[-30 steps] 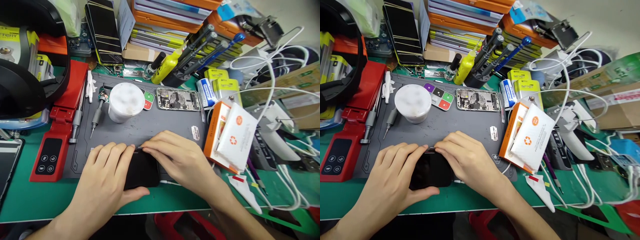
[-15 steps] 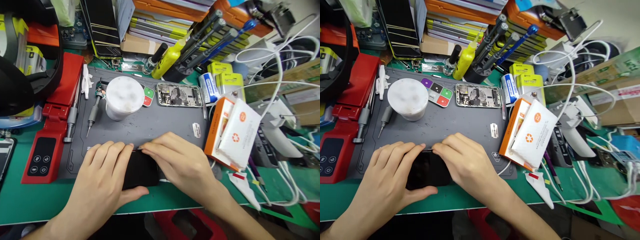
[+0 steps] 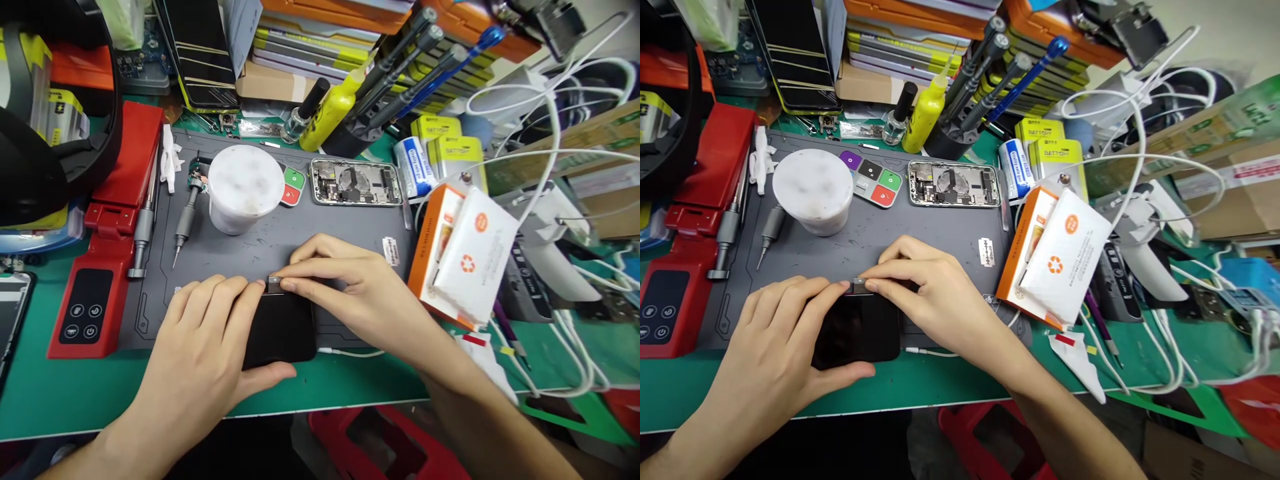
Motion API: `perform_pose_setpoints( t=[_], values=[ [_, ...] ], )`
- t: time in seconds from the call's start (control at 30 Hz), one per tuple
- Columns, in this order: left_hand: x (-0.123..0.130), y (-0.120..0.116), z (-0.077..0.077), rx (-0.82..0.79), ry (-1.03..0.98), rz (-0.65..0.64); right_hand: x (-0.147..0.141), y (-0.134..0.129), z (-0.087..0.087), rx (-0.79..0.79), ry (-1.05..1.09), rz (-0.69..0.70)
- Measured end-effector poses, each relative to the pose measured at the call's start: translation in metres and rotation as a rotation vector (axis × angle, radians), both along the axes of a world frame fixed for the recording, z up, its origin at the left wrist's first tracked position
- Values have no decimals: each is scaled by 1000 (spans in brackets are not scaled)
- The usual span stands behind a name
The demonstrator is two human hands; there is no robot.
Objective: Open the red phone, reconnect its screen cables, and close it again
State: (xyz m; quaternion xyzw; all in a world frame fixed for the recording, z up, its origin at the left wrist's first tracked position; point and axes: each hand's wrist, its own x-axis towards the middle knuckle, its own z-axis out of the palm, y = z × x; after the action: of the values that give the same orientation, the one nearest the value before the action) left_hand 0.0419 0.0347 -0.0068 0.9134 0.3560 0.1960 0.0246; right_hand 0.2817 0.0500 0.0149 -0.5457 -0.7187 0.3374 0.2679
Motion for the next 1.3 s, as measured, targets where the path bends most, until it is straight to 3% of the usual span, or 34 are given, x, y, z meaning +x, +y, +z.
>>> perform_pose_setpoints(
  t=[0.23, 0.43, 0.63, 0.87, 1.17, 1.3],
  values=[
    [-2, 0, -1, 3, -3, -9, 8, 3, 5, -71, -33, 78],
    [-2, 0, -1, -9, -12, -14, 7, 3, 2, -37, -53, 42],
    [-17, -5, 4, -30, 43, -6, 1, -14, 4, 297, -146, -189],
    [-38, -11, -2, -18, 30, 39, -24, -28, 2, 522, -386, -9],
    [-40, -6, -12, -28, -23, 27, -30, -28, -4, 390, -352, 122],
    [-40, -9, -16, -43, 3, 83, -28, -29, -4, 361, -372, 139]
  ],
)
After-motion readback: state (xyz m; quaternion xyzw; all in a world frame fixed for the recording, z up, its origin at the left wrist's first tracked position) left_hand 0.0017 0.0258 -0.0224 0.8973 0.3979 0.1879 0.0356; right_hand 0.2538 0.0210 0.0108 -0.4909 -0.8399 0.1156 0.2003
